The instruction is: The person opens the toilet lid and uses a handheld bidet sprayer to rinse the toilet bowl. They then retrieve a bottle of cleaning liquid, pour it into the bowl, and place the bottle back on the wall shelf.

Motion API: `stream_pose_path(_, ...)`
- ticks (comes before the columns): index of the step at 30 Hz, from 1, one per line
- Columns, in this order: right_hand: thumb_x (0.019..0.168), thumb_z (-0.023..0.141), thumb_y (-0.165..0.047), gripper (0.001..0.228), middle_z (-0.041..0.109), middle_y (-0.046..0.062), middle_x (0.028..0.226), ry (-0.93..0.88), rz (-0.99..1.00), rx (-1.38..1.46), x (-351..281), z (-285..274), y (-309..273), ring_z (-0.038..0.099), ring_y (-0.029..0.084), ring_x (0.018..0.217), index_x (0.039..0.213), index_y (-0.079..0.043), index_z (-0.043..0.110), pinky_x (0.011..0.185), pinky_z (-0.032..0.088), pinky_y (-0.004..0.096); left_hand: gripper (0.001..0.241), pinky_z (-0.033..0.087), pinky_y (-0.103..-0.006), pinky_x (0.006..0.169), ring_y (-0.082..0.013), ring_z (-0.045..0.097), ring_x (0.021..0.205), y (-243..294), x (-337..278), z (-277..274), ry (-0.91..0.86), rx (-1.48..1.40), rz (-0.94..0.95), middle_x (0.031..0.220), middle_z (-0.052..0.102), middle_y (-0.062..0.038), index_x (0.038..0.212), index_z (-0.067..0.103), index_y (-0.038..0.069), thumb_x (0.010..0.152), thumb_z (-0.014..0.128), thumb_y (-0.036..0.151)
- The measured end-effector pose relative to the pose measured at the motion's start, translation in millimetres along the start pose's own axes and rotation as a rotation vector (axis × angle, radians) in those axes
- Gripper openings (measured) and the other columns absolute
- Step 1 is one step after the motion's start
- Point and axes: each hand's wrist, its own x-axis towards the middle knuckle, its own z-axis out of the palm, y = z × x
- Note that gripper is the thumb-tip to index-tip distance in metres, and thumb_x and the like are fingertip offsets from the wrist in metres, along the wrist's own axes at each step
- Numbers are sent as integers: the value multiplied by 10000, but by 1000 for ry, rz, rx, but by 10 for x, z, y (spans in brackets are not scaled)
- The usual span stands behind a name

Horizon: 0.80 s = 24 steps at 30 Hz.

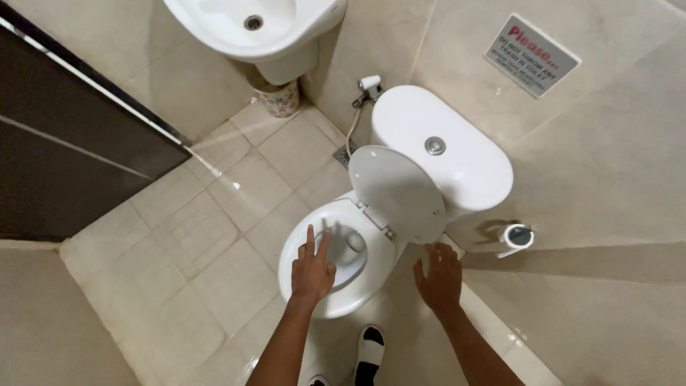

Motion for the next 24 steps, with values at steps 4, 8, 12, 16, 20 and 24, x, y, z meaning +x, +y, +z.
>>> stream_pose_path(4, 869, 694, -227, 379, 596, 144, 1290, -115, -14, 30, -189, 131, -335, 572, 327, 1168, 1199, -54, 624, 948, 458, 468, 839, 479, -464, 999, -319, 392, 1402, -555, -213, 330, -17, 14, -56, 1714, 25, -125, 1606, 243, 234, 885, 671, 199)
stream_pose_path(8, 864, 706, -226, 387, 605, 117, 1295, -148, -116, 101, -506, 387, -654, 578, 314, 1200, 1216, -82, 631, 959, 457, 457, 796, 463, -470, 1028, -296, 389, 1421, -1054, -469, 681, -41, 8, -107, 1709, 61, -125, 1600, 263, 228, 905, 651, 223)
stream_pose_path(12, 839, 724, -233, 419, 612, 111, 1288, -183, -200, 90, -867, 741, -890, 574, 309, 1197, 1225, -97, 635, 971, 450, 455, 768, 465, -474, 1032, -307, 412, 1409, -1514, -667, 1147, -31, -9, -115, 1712, 115, -143, 1586, 289, 154, 908, 647, 198)
stream_pose_path(16, 840, 728, -239, 429, 617, 100, 1302, -258, -244, 135, -1194, 1132, -1042, 580, 288, 1189, 1236, -105, 636, 992, 446, 445, 805, 457, -475, 1045, -303, 410, 1407, -1737, -839, 1369, -77, -36, -163, 1694, 130, -143, 1583, 284, 145, 885, 678, 224)
stream_pose_path(20, 821, 759, -308, 491, 610, 115, 1292, -290, -325, 132, -1530, 1681, -1062, 574, 290, 1192, 1242, -94, 626, 997, 422, 468, 788, 445, -473, 1060, -312, 389, 1430, -2054, -867, 1821, -97, -39, -159, 1694, 121, -133, 1585, 285, 116, 903, 663, 224)
stream_pose_path(24, 808, 790, -378, 555, 608, 102, 1294, -310, -379, 124, -1730, 2023, -1171, 572, 267, 1203, 1260, -107, 617, 998, 416, 470, 781, 400, -488, 1097, -306, 382, 1432, -2211, -857, 2118, -137, -66, -169, 1716, 72, -103, 1595, 252, 107, 935, 648, 236)
